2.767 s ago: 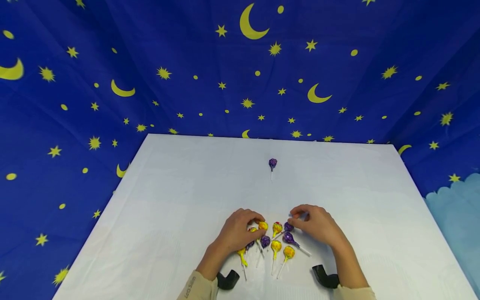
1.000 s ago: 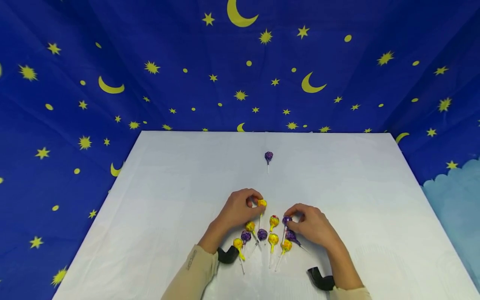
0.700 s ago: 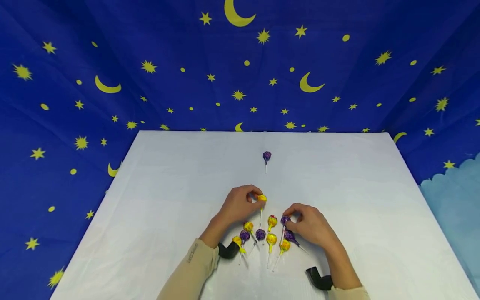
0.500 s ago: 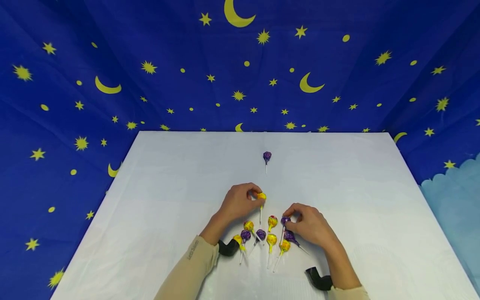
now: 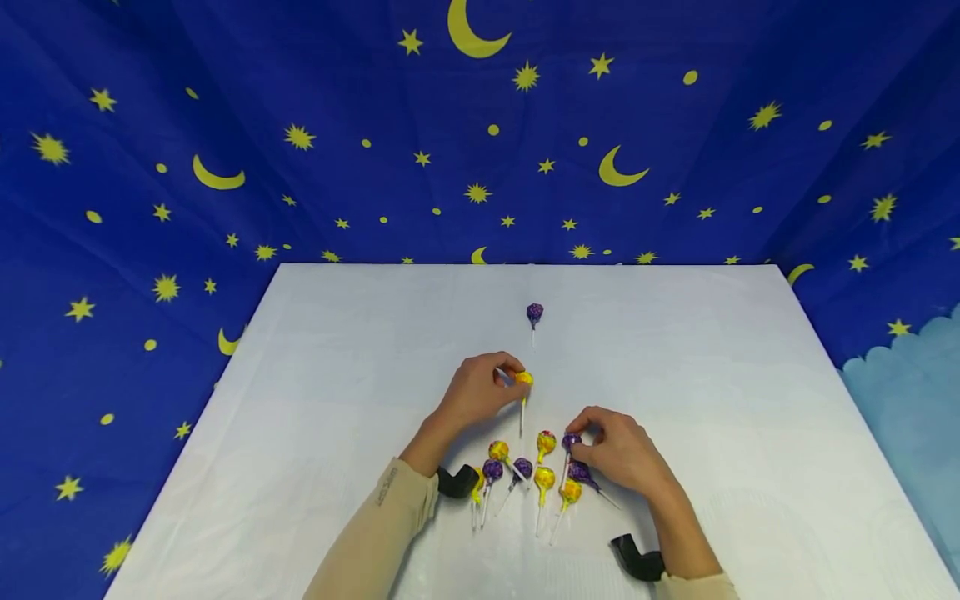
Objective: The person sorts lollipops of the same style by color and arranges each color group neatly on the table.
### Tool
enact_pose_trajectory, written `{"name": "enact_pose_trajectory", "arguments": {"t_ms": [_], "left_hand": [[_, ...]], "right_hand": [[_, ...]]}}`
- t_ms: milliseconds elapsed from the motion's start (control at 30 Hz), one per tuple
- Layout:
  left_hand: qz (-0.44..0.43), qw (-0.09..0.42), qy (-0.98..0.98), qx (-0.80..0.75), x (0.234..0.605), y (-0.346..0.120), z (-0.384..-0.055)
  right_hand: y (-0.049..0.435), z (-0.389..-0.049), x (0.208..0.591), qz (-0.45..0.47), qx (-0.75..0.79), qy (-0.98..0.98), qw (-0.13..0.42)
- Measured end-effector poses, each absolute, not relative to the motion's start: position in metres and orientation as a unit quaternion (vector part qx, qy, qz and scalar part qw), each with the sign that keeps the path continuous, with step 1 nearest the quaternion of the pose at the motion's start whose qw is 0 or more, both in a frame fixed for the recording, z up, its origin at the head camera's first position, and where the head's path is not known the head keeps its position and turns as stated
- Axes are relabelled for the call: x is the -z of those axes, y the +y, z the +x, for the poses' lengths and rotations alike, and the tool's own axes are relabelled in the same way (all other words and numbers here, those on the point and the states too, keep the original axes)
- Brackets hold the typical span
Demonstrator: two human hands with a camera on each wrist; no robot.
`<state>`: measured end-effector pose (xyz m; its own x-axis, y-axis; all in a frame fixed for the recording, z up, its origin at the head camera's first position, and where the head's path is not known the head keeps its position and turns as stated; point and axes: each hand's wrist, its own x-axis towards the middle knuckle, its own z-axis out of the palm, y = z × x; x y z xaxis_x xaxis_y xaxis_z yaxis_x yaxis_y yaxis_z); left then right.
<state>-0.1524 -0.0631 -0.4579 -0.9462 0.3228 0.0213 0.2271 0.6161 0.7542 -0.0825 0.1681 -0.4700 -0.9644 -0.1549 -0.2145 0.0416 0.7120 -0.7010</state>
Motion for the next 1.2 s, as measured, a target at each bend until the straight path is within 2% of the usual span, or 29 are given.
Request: {"name": "enact_pose_trajectory", "arguments": {"t_ms": [700, 1200], "left_hand": [[0.123, 0.054, 0.920, -0.369, 0.455, -0.042, -0.182], [0.118, 0.050, 0.935, -0.331, 0.468, -0.037, -0.199]], "right_hand": [[0.170, -0.082, 0.470, -0.054, 0.382, 0.915, 0.117], [0.172, -0.081, 0.475, -0.049, 0.402, 0.906, 0.119]]}}
